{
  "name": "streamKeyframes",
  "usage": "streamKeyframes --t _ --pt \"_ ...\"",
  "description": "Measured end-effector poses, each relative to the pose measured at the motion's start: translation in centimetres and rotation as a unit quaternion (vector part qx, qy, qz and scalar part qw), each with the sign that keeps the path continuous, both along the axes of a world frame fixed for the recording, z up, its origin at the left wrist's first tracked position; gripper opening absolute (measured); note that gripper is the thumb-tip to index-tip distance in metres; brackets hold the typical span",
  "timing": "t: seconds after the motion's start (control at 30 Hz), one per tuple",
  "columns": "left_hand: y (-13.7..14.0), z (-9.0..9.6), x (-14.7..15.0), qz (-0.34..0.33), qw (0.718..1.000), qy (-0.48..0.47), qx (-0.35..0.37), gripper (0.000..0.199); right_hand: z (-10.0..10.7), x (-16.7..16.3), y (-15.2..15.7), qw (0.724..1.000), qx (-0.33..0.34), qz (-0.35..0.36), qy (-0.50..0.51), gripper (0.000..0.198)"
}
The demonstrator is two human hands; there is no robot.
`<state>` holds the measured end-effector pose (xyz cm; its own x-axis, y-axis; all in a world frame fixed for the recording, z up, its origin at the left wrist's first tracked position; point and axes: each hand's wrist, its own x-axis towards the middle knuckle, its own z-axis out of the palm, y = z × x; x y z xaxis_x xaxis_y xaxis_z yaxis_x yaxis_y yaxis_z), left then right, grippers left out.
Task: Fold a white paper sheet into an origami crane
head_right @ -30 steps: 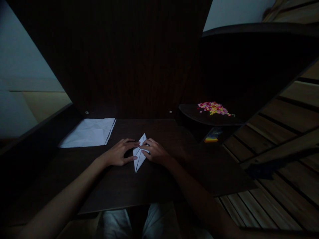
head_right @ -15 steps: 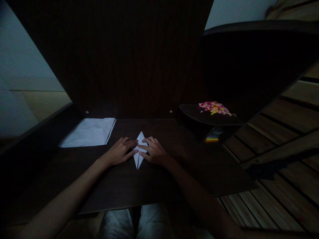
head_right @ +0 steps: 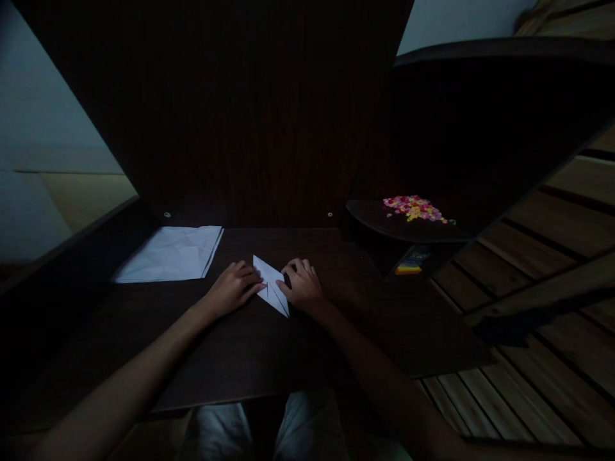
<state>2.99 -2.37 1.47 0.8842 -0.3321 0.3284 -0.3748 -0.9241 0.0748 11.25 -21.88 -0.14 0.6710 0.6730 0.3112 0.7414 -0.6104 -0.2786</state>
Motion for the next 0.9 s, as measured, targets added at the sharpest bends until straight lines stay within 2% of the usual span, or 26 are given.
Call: streamKeyframes --t 0.3,0.43,0.63,0.9 --pt "-1.0 -0.1 -0.1 -0.026 0.999 0.006 -0.043 0.027 -1.1 1.0 0.1 0.992 0.104 0.006 0.066 0.012" --pt "-1.3 -0.1 -0.3 -0.025 0.997 -0.010 -0.070 0.023 -0.9 0.9 0.2 0.989 0.116 0.027 0.087 0.017" --pt "-1.4 -0.1 -0.5 -0.037 0.997 0.004 -0.065 0.026 -0.7 0.6 0.3 0.986 0.126 0.047 0.096 0.019" --pt "-1.3 -0.9 -0.2 -0.048 0.993 -0.001 -0.109 0.023 -0.4 0.3 0.2 0.989 0.111 0.077 0.059 0.017"
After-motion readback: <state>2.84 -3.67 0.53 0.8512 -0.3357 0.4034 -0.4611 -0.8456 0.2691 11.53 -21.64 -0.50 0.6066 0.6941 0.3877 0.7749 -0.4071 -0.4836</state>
